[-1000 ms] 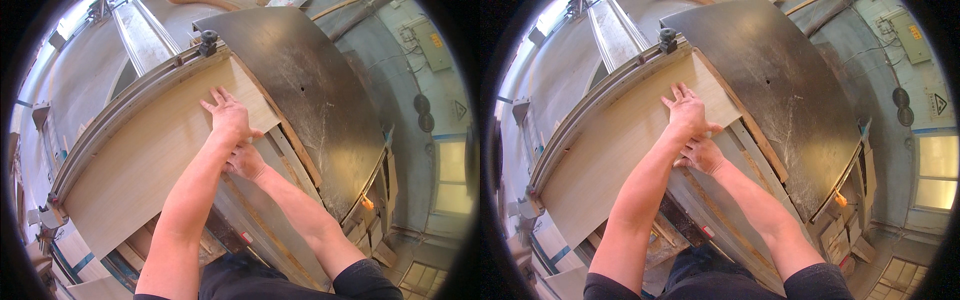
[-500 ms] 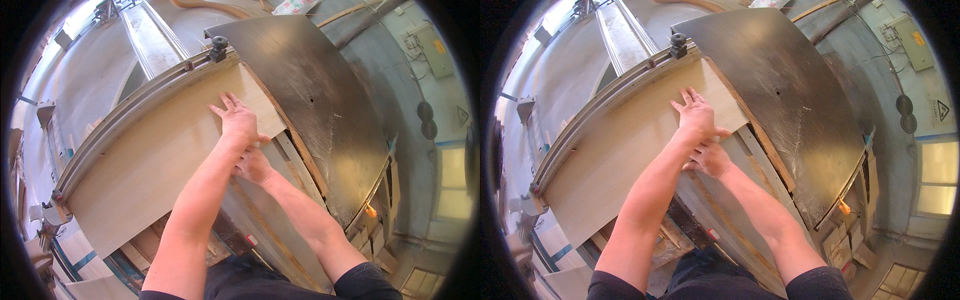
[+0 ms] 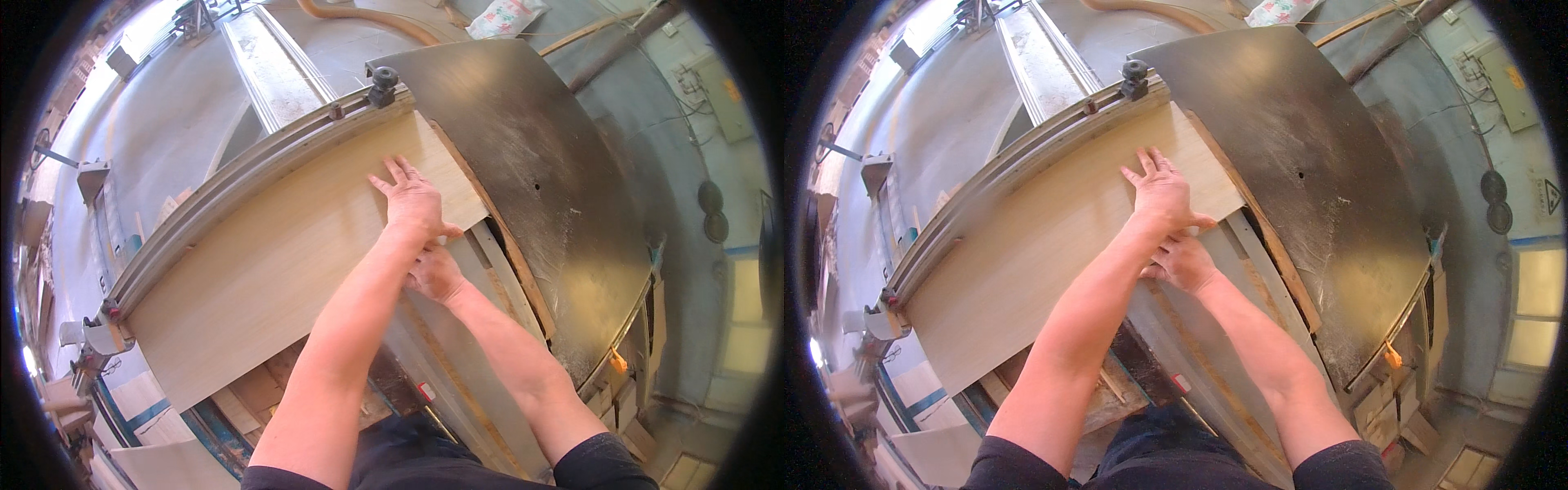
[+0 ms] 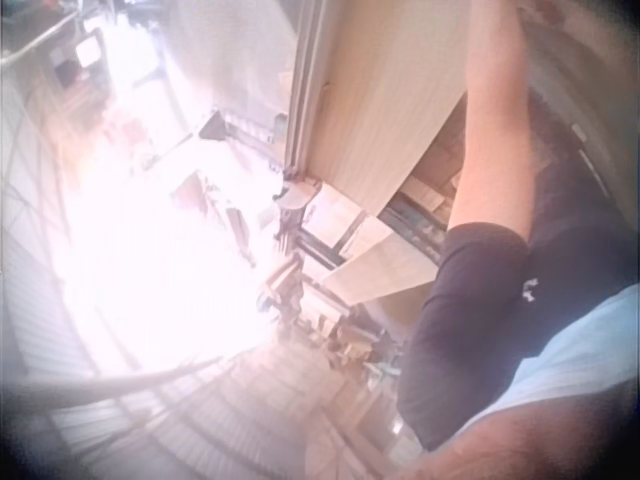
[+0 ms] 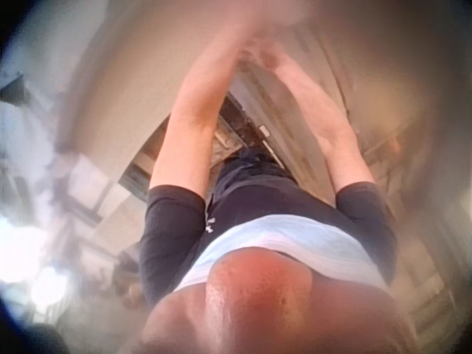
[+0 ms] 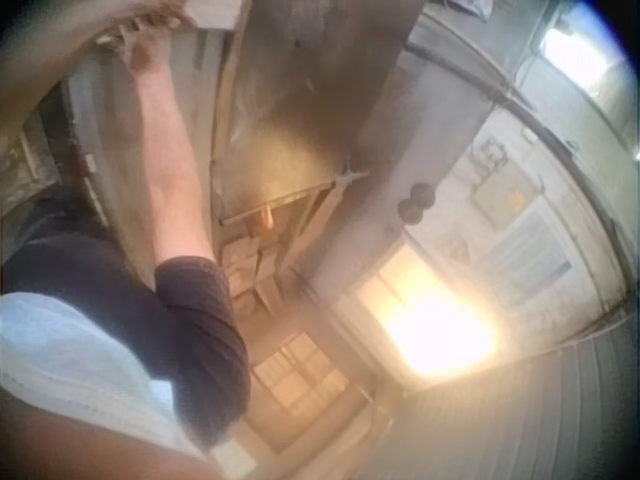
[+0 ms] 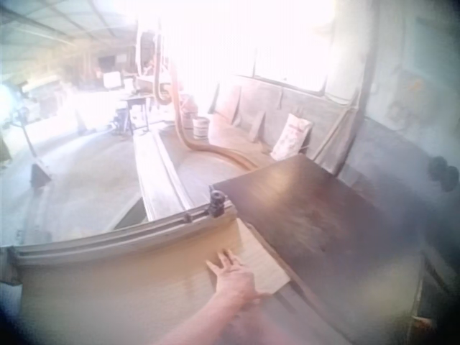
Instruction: The person repeatedly picks up large flat wood panels, places them on a table saw, and pushes them through the blade to cut them. The cut pieces are then stacked on the floor or a nearby pallet.
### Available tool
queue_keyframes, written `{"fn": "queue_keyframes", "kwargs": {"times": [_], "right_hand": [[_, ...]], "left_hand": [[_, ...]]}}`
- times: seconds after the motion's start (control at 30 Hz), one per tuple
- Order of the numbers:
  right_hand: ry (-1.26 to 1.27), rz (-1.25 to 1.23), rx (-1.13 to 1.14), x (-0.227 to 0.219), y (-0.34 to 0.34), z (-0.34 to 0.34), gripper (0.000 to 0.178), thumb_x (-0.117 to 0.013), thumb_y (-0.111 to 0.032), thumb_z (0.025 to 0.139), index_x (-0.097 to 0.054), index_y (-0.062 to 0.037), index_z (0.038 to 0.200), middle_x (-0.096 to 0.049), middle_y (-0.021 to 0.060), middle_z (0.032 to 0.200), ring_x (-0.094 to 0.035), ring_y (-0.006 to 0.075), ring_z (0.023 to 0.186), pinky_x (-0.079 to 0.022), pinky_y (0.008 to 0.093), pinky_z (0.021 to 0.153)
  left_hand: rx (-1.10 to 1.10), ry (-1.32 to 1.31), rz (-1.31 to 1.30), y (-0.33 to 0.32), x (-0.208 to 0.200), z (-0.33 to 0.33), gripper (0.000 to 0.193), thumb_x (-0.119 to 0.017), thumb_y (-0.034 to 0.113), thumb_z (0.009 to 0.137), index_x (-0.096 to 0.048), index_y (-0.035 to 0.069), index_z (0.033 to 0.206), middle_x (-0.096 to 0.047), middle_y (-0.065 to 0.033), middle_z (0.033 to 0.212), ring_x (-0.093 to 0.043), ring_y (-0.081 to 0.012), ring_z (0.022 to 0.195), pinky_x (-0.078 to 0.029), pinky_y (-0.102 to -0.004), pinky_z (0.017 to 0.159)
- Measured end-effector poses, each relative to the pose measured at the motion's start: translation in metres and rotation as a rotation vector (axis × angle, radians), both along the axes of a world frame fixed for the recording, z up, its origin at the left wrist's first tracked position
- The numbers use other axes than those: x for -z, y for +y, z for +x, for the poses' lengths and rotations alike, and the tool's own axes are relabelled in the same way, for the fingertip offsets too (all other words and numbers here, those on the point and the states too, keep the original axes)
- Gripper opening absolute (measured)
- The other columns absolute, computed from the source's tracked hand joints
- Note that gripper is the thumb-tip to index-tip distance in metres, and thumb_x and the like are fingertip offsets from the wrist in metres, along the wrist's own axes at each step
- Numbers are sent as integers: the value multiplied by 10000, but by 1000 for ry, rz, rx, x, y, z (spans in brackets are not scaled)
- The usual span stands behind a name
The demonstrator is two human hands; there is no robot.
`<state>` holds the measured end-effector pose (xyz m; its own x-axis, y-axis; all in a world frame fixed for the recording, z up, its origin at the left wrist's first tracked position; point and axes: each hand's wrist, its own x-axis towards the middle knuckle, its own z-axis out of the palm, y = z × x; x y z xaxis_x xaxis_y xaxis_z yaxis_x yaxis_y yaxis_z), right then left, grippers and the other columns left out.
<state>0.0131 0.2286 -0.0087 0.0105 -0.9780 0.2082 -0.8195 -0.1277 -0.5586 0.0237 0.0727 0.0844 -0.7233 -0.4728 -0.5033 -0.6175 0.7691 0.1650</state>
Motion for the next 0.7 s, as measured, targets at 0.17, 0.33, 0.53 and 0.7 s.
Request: {"fn": "queue_keyframes", "kwargs": {"times": [0.17,0.33,0.53,0.7], "right_hand": [[-36,200,7,7,0,-4,572,-798,-353,879,-658,-176,1404,-605,46,1491,-506,315,1416,-418,476,1197],[-6,101,39,5,-7,-15,517,-830,-291,837,-714,-173,1327,-663,67,1394,-580,334,1317,-501,467,1084],[10,146,21,-6,-12,-10,530,-865,-360,797,-742,-100,1243,-699,108,1340,-638,361,1253,-504,474,1083],[1,-162,-10,-20,-17,-3,596,-884,-348,760,-726,-73,1265,-653,127,1450,-565,347,1402,-459,483,1178]], "left_hand": [[22,-19,-22,-2,13,-2,1495,-792,885,600,-364,-182,1555,-226,-366,1700,-165,-563,1586,-240,-796,1180],[-3,-1,-77,-6,16,-4,1473,-765,900,617,-368,-145,1577,-262,-330,1704,-188,-521,1595,-216,-786,1196],[-24,241,-48,-4,19,40,1298,-764,839,695,-482,-134,1507,-374,-283,1666,-253,-453,1589,-228,-642,1268],[-295,866,109,28,11,148,679,-794,477,908,-673,-55,1312,-604,-276,1453,-587,-398,1344,-486,-452,1111]]}}
